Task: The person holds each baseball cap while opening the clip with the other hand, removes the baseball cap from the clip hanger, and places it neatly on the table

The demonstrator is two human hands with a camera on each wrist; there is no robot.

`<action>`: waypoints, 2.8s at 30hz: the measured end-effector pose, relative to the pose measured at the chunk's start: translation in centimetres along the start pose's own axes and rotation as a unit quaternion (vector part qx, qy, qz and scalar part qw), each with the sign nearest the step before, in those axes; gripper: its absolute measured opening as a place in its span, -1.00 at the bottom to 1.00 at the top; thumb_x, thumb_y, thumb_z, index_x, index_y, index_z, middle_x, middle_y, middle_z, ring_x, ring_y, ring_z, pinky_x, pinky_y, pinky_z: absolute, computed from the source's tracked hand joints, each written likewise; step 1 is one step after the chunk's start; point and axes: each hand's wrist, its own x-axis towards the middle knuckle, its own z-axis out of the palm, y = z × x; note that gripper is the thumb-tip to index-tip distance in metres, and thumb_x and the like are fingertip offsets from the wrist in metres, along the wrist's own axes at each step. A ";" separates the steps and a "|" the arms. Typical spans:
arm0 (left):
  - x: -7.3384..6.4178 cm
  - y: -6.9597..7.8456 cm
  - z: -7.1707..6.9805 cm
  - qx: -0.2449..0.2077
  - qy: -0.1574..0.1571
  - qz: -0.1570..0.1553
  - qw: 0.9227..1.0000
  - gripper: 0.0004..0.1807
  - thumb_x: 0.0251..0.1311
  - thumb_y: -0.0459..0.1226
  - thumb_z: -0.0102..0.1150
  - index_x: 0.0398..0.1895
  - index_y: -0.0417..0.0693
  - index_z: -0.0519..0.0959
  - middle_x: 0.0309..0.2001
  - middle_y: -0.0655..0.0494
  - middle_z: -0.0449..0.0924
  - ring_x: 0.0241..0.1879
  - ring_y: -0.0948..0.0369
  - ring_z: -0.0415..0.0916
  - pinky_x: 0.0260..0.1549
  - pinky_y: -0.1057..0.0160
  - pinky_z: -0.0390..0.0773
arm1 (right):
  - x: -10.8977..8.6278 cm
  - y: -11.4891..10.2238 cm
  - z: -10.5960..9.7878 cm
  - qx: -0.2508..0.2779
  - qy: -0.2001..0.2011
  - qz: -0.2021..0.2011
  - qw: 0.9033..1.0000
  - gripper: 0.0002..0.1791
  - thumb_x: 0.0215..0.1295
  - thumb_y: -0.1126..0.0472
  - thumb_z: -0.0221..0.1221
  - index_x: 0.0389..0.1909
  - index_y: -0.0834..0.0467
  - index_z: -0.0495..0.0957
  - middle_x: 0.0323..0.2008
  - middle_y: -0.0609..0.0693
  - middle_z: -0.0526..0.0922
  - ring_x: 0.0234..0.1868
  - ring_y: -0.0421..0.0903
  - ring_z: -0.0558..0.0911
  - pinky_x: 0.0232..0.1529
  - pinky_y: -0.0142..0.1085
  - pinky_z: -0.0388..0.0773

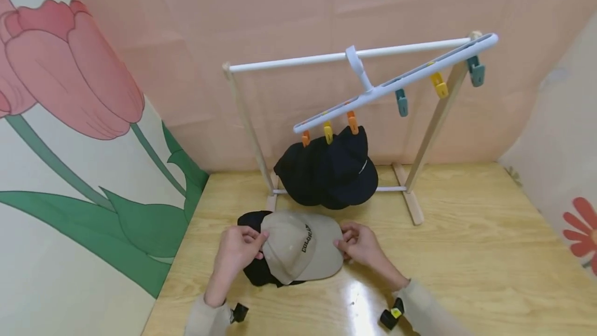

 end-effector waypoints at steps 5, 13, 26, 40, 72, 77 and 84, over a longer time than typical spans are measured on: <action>-0.2 -0.2 0.3 0.008 0.013 0.010 1.000 -0.76 0.36 -0.20 0.45 -0.44 -0.12 0.74 -0.68 0.18 0.68 -0.60 0.01 0.73 -0.68 0.33 0.44 | 0.1 0.0 0.1 -0.020 -0.002 0.004 1.000 -0.52 0.23 0.43 0.45 0.14 0.44 0.56 -0.36 0.11 0.66 -0.49 -0.09 0.65 -0.53 -0.18 0.72; 0.2 -0.6 0.5 0.023 0.023 0.011 0.999 -0.73 0.35 -0.17 0.46 -0.48 -0.10 0.72 -0.70 0.24 0.64 -0.60 -0.01 0.73 -0.66 0.29 0.51 | 0.1 -0.4 -0.1 -0.047 -0.016 -0.012 0.999 -0.57 0.24 0.40 0.45 0.08 0.44 0.58 -0.37 0.11 0.68 -0.50 -0.07 0.68 -0.52 -0.18 0.72; 0.3 -0.6 0.4 0.029 0.025 0.042 0.998 -0.73 0.36 -0.16 0.46 -0.49 -0.04 0.69 -0.70 0.28 0.63 -0.66 0.14 0.67 -0.66 0.32 0.51 | 0.1 -0.4 -1.0 -0.058 -0.028 -0.031 0.997 -0.59 0.26 0.33 0.48 0.03 0.44 0.59 -0.39 0.07 0.68 -0.47 -0.05 0.71 -0.51 -0.17 0.74; 0.8 0.9 0.1 0.045 0.057 0.097 0.993 -0.77 0.31 -0.21 0.49 -0.50 -0.01 0.70 -0.60 0.23 0.64 -0.58 0.34 0.54 -0.48 0.33 0.56 | -0.4 -2.8 -3.3 -0.113 -0.027 -0.143 0.983 -0.61 0.26 0.33 0.47 0.03 0.45 0.67 -0.36 0.06 0.74 -0.39 -0.18 0.66 -0.37 -0.38 0.63; 4.6 8.2 1.1 -0.069 -0.003 0.168 0.983 -0.67 0.39 -0.13 0.42 0.10 -0.06 0.65 0.00 -0.03 0.76 -0.02 0.04 0.75 0.03 -0.03 0.74 | -0.7 -13.8 -9.7 -0.091 0.058 -0.287 0.952 -0.66 0.35 0.35 0.43 0.08 0.37 0.67 -0.18 0.20 0.74 -0.23 -0.27 0.70 -0.13 -0.52 0.67; 5.2 9.0 1.1 -0.079 -0.009 0.181 0.980 -0.65 0.40 -0.14 0.41 0.11 -0.11 0.64 0.02 -0.02 0.75 -0.02 0.05 0.75 0.06 0.01 0.73 | -0.3 -15.0 -10.2 -0.072 0.070 -0.316 0.943 -0.62 0.33 0.39 0.43 0.14 0.36 0.65 -0.05 0.31 0.75 -0.16 -0.30 0.74 -0.05 -0.54 0.67; 5.7 9.7 1.4 -0.073 0.007 0.200 0.977 -0.66 0.39 -0.16 0.42 0.10 -0.11 0.65 0.07 -0.05 0.72 0.00 0.00 0.76 0.08 -0.01 0.73 | -0.3 -16.5 -10.7 -0.090 0.088 -0.319 0.939 -0.55 0.33 0.36 0.44 0.21 0.34 0.64 0.00 0.26 0.77 -0.09 -0.35 0.71 0.02 -0.58 0.61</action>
